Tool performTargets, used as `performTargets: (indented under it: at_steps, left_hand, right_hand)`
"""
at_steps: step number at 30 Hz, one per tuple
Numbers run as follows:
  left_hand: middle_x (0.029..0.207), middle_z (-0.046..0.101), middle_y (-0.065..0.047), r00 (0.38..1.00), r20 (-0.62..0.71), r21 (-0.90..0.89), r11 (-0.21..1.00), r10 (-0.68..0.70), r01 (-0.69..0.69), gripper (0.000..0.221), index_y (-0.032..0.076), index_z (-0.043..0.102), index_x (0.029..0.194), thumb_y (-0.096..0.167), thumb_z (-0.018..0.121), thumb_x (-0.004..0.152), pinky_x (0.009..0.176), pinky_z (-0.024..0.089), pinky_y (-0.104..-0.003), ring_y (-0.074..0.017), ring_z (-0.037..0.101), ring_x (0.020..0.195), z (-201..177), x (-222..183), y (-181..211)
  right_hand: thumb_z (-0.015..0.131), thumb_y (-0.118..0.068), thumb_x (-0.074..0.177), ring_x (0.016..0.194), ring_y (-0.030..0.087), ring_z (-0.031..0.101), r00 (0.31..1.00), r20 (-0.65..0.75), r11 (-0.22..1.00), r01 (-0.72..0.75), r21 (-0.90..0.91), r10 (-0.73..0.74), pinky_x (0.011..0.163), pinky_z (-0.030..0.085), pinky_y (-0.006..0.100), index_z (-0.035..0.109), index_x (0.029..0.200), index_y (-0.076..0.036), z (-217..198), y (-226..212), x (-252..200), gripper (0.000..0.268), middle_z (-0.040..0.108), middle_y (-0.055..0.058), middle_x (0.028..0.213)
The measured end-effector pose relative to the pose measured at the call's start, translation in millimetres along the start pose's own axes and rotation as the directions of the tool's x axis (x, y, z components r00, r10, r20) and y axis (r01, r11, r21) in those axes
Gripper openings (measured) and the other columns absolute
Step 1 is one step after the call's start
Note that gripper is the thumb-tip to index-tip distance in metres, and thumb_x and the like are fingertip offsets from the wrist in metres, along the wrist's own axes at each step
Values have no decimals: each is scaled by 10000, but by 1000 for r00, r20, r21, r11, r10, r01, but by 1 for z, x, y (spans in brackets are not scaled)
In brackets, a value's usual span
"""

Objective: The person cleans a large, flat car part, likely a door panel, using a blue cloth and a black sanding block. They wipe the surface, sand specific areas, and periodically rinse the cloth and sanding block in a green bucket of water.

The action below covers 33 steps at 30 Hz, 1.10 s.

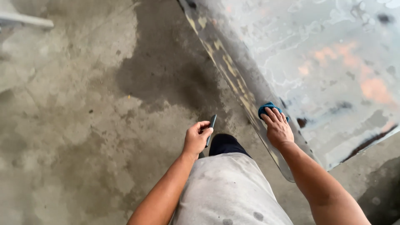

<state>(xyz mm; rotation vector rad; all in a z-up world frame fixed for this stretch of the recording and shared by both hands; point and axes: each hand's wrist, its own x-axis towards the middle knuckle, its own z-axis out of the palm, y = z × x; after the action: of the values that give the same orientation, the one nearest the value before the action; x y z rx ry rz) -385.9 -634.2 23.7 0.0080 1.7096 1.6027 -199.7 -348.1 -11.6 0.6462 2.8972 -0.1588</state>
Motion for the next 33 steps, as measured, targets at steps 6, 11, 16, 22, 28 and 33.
performTargets:
  at_steps: [6, 11, 16, 22, 28, 33]
  left_hand:
    - [924, 725, -16, 997, 74, -91, 995, -22, 28, 250, 1, 720, 1148, 79, 719, 910, 758, 531, -257, -87, 649, 827, -36, 53, 28]
    - [935, 717, -7, 998, 51, -112, 994, 22, -16, 245, -1, 727, 1146, 64, 727, 910, 769, 520, -245, -76, 636, 831, -61, 115, 39]
    - [938, 723, 5, 1000, -9, -129, 992, 3, -4, 242, 12, 722, 1142, 61, 724, 905, 761, 526, -232, -63, 642, 821, -89, 186, 69]
    - [916, 711, 0, 994, -84, -160, 986, -65, 51, 244, 4, 721, 1150, 59, 719, 913, 714, 515, -226, -59, 629, 792, -110, 275, 159]
    - [963, 726, -1, 995, -98, -191, 981, 2, -20, 268, -5, 704, 1170, 61, 717, 911, 745, 524, -218, -52, 648, 835, -124, 351, 215]
    - [978, 719, -11, 997, -80, -146, 989, 4, -16, 272, 0, 707, 1185, 62, 721, 920, 754, 518, -228, -59, 637, 850, -140, 404, 255]
  right_hand:
    - [478, -98, 954, 1565, 222, 221, 986, 146, 994, -72, -79, 83, 1256, 196, 422, 471, 1486, -257, -10, -20, 44, 555, 304, -19, 1669]
    - [432, -260, 1005, 1545, 217, 135, 956, 289, 990, -12, -142, 53, 1260, 102, 445, 371, 1548, -316, -48, -55, 105, 549, 214, -43, 1667]
    - [439, -218, 988, 1549, 194, 108, 928, 370, 991, 90, -98, -48, 1257, 80, 442, 356, 1532, -325, -56, -80, 211, 560, 213, -65, 1665]
    - [461, -116, 975, 1575, 183, 133, 910, 350, 957, 272, -98, -222, 1272, 101, 449, 400, 1537, -284, -77, -100, 377, 590, 259, -59, 1669]
    - [493, -95, 935, 1562, 208, 147, 894, 297, 933, 359, -24, -336, 1252, 117, 458, 452, 1503, -244, -108, -131, 513, 589, 290, -18, 1659]
    - [507, -111, 929, 1561, 192, 161, 884, 300, 921, 387, -36, -360, 1260, 121, 467, 513, 1460, -249, -108, -150, 571, 549, 299, -22, 1659]
